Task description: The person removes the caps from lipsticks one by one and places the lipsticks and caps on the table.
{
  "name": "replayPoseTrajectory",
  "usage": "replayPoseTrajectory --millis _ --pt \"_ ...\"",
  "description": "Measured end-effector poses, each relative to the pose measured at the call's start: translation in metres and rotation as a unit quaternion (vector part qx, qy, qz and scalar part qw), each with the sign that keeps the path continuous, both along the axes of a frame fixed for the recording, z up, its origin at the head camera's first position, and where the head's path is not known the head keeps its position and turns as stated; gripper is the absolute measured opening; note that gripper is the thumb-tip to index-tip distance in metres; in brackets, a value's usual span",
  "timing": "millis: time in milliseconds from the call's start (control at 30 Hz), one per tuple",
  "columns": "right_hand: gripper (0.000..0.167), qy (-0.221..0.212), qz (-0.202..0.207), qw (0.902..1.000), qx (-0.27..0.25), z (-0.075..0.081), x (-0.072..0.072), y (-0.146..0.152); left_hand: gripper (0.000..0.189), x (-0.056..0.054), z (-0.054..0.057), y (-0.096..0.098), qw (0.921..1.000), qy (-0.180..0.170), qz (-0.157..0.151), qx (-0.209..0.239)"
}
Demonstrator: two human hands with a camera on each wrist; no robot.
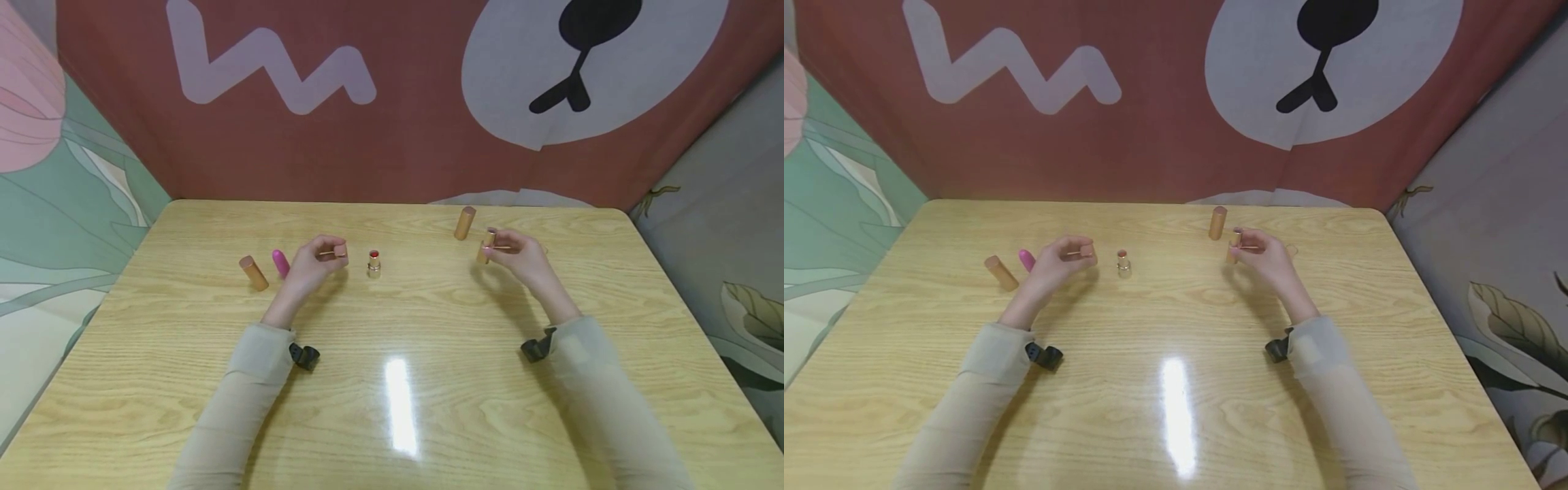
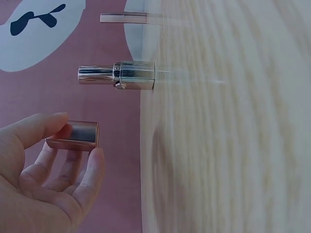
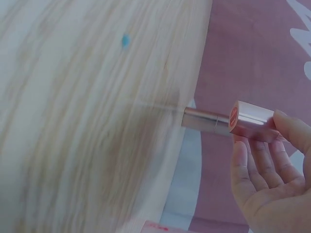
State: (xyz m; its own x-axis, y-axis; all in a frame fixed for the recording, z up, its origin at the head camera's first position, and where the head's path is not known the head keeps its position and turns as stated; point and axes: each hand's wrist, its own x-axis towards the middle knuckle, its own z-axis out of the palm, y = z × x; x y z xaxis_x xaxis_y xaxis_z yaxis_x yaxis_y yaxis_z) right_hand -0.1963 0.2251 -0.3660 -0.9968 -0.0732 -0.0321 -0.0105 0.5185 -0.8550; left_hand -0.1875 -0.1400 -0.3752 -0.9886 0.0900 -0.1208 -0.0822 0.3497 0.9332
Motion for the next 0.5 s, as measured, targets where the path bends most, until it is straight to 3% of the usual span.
replayPoseTrajectory --millis 500 --pt "0.044 -0.018 -0.013 0.9995 0.022 -0.006 -0.004 0.017 0.041 -0.002 -0.003 -0.004 0.9997 -0.025 0.002 -0.002"
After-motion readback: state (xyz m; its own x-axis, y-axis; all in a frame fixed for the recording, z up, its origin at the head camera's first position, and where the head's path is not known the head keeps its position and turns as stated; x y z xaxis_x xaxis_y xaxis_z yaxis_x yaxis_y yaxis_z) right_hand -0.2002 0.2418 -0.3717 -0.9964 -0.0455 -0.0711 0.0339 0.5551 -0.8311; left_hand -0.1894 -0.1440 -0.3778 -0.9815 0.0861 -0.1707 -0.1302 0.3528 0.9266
